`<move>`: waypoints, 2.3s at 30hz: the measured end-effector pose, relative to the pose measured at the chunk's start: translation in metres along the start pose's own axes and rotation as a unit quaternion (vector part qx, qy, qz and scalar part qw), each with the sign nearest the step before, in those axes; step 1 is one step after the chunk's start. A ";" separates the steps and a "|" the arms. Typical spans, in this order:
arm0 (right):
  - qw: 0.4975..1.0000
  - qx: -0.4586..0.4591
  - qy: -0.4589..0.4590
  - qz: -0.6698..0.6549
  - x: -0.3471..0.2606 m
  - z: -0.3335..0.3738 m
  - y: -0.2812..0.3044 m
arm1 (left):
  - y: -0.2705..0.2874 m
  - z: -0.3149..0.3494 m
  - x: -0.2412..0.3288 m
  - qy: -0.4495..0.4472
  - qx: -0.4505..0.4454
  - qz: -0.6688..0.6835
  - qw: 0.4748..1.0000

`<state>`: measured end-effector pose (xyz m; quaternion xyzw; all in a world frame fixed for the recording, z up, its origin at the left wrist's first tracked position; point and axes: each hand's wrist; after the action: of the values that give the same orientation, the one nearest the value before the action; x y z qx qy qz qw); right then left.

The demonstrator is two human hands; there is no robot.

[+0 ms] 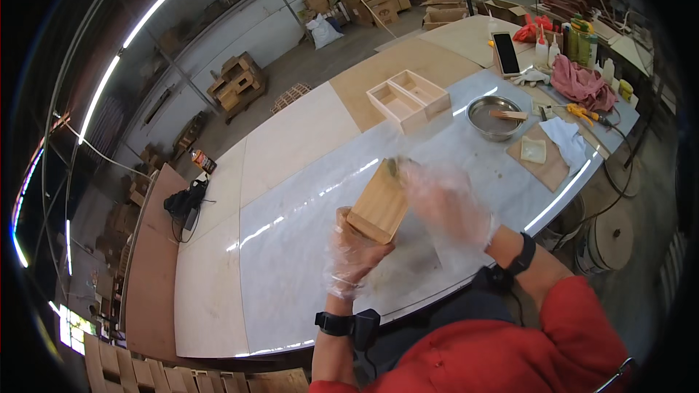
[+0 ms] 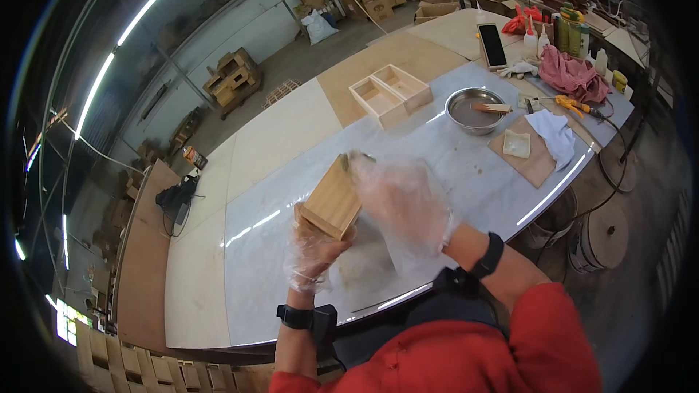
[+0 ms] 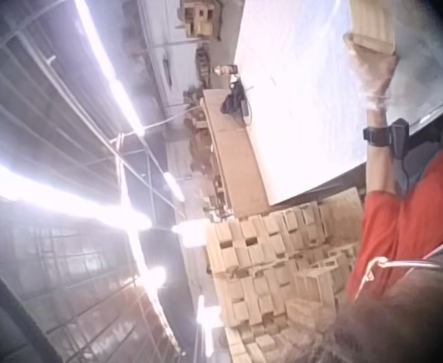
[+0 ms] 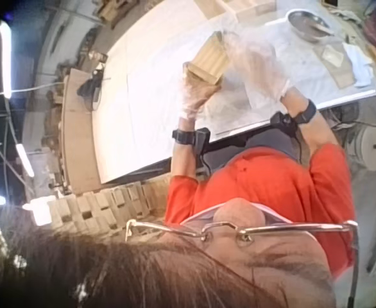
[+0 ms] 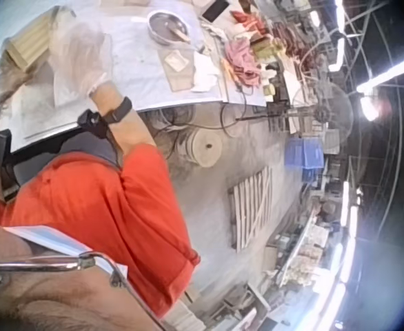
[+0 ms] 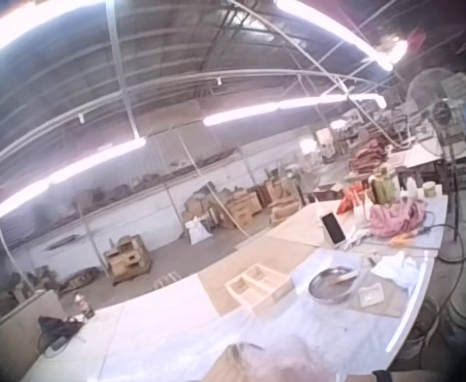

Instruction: The person applies a finish to a wooden box and its lid using a cloth, wiping both the interior and exterior surfaces. After finishing each set, they place the lid on a stack of wooden items and repeat the process with another box.

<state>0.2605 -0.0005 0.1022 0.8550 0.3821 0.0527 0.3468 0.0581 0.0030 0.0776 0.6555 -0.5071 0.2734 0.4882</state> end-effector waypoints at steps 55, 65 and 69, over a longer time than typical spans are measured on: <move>0.915 -0.251 -0.271 0.162 0.297 0.064 0.013 | -0.011 0.106 -0.058 0.451 -0.008 0.345 0.823; 0.912 -0.215 -0.278 0.214 0.296 0.060 0.002 | 0.063 0.132 -0.047 0.380 -0.280 -0.246 0.846; 0.916 -0.210 -0.270 0.208 0.303 0.070 0.007 | 0.108 0.137 -0.088 0.343 -0.132 -0.156 0.917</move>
<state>0.5025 0.1664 0.0003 0.8042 0.0675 -0.0300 0.5898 -0.0907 -0.0889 -0.0100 0.5223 -0.2315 0.3323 0.7505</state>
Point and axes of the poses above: each hand's wrist, its own z-axis away from the middle knuckle, its own y-axis out of the back of the hand, x = y × z, and after that the axes turned 13 degrees about -z, right-handed
